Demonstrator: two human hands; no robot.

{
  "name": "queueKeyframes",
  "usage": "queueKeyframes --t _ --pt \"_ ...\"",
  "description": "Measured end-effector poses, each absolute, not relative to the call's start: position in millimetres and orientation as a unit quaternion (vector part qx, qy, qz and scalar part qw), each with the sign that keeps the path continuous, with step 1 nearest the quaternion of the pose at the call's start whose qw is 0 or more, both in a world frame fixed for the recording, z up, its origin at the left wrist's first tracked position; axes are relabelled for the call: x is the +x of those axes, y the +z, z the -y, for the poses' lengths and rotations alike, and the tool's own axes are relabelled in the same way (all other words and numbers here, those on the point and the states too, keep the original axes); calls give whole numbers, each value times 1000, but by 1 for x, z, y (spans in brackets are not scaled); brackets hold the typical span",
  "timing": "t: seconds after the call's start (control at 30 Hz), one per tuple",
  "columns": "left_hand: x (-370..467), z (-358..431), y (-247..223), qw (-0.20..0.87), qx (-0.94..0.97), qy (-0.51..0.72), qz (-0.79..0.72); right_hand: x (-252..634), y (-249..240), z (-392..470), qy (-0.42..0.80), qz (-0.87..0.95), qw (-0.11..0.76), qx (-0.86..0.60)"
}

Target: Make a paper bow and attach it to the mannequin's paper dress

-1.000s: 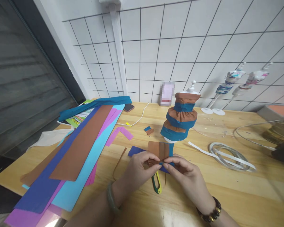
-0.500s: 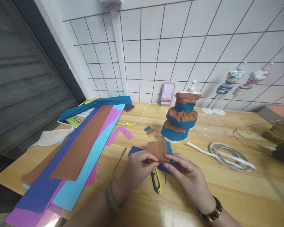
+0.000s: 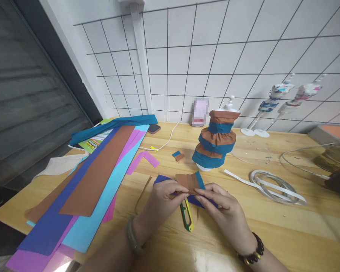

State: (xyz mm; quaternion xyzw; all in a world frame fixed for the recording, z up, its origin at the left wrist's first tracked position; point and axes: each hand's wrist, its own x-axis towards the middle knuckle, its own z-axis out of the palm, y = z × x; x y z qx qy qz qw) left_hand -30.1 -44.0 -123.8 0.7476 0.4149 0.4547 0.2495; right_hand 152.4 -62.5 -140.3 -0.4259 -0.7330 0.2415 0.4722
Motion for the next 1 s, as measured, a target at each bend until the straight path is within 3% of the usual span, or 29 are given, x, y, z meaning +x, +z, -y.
queueKeyframes --t 0.3,1.0 --pt "-29 47 -120 326 748 424 -394 151 -140 63 252 736 470 -417" --pt "-30 49 -120 307 741 426 -418 148 -135 63 381 626 466 -497"
